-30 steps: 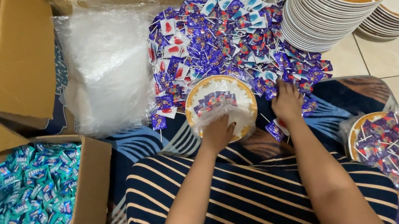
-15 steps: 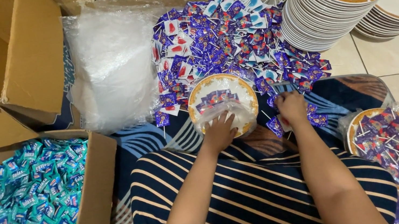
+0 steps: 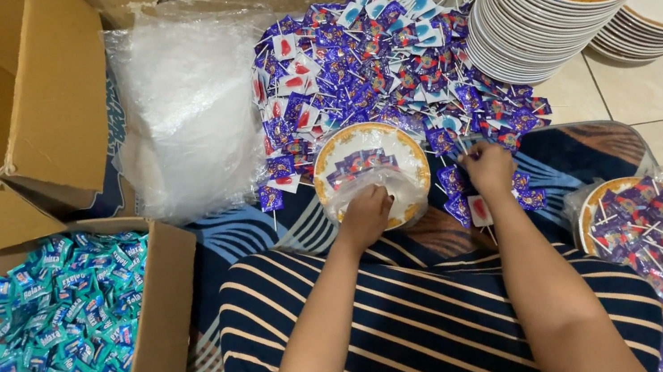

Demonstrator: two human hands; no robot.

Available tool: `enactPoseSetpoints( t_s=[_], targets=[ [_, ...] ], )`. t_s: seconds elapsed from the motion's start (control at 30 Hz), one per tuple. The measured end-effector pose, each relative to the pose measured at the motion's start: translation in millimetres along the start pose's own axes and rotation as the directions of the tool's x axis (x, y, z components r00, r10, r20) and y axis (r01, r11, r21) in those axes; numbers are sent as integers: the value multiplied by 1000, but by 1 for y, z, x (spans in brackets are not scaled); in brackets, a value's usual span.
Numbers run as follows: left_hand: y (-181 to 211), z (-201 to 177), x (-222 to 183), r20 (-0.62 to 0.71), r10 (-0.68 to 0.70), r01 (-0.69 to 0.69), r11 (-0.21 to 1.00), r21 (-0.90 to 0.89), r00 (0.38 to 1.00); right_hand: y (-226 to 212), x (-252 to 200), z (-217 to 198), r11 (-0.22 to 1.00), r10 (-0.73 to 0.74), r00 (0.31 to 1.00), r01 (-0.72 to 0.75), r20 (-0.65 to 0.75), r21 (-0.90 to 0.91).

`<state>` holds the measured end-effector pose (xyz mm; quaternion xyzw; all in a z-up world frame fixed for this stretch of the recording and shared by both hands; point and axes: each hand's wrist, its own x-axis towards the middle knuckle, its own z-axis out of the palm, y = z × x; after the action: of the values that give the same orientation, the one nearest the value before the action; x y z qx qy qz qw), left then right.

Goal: The person places small wrapped sweets onto a plate and then encloses the entire plate with a clear plastic film by hand.

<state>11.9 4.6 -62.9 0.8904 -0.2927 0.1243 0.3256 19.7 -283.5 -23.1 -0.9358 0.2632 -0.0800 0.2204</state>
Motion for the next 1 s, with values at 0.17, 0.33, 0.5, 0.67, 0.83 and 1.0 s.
enactPoseSetpoints(
  t_s=[0.17,0.33,0.5,0.67,0.83,1.0],
  targets=[
    [-10,2,-4,187,-136,160,979,-123,973,-55,-21,-58,931,-160,984,123,83,344],
    [-35,8,-6,432,-266,339,935,-102,862,-149,-93,-167,875,-383,691,61,613,480],
    [18,-68,11,513,-352,556,765,-324,783,-112,-77,-77,924,-319,454,344,832,167],
    [12,-50,-3,560,-237,430,869,-243,794,-118,-81,-72,937,-303,483,307,822,165],
    [-20,-28,-7,571,-334,509,843,-175,750,-112,-73,-80,948,-306,566,257,765,189],
    [-33,-16,-15,682,-435,642,764,-66,587,-111,-71,-91,961,-264,610,101,747,257]
  ],
)
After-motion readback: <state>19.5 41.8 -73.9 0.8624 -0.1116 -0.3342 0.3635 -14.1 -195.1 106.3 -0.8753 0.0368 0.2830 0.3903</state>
